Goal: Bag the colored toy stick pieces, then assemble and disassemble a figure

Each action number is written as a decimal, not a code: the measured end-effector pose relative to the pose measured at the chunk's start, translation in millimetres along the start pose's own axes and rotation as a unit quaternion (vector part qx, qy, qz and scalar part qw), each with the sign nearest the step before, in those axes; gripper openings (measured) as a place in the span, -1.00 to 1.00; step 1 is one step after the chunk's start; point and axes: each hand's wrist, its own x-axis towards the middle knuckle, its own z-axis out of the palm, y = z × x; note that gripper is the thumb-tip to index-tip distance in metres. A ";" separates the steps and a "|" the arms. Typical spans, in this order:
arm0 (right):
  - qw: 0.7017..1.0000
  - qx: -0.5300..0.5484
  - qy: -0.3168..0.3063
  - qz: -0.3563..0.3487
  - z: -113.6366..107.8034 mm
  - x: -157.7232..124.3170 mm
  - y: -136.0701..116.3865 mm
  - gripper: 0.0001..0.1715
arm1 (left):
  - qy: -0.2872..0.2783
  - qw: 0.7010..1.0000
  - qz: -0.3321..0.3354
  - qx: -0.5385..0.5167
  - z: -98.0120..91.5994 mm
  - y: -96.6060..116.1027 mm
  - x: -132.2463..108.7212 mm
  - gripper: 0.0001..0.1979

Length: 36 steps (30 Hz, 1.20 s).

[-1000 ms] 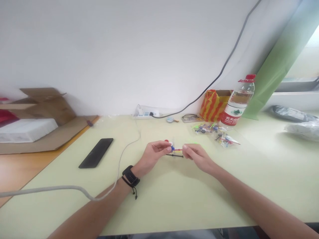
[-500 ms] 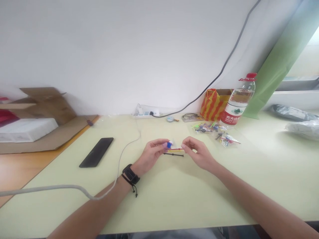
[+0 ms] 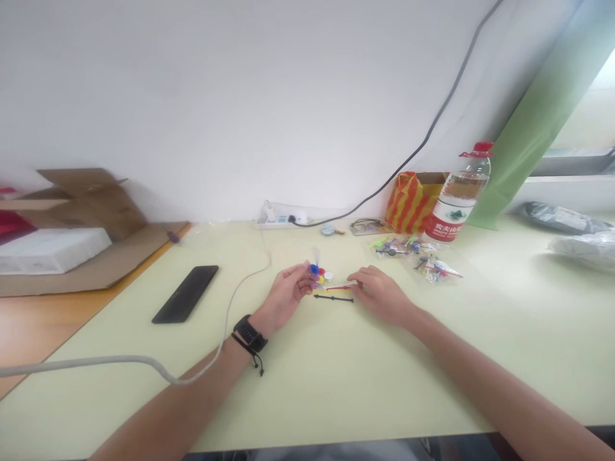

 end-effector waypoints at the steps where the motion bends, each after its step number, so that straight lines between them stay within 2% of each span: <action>1: 1.000 -0.011 -0.009 -0.016 0.2 -0.3 1.1 -0.69 | 0.002 1.000 0.000 -0.002 -0.4 -0.2 0.4 -0.70; 5: 0.997 -0.033 -0.038 -0.063 -0.8 -1.4 0.4 -0.56 | 0.003 1.000 0.000 -0.010 -1.7 -1.2 1.6 -0.70; 11: 0.997 -0.017 -0.037 -0.067 0.4 -0.1 1.6 -0.68 | 0.008 1.000 0.003 -0.017 -0.1 -1.0 1.1 -0.70; 16: 0.998 0.008 -0.033 -0.049 6.3 2.1 2.7 -0.82 | 0.008 1.000 -0.002 -0.018 0.5 -1.6 0.6 -0.70; 21: 0.998 0.039 -0.022 -0.035 5.6 1.5 -6.9 -0.84 | 0.005 0.999 0.003 -0.031 -0.6 -1.6 0.9 -0.72; 26: 0.993 0.113 -0.022 0.025 1.6 1.0 -10.2 -0.87 | 0.008 0.999 0.000 -0.035 -1.8 -1.1 1.6 -0.73; 36: 0.990 0.131 0.046 -0.002 10.7 3.1 2.3 -0.74 | 0.013 0.999 -0.007 -0.038 -1.8 -1.4 1.1 -0.73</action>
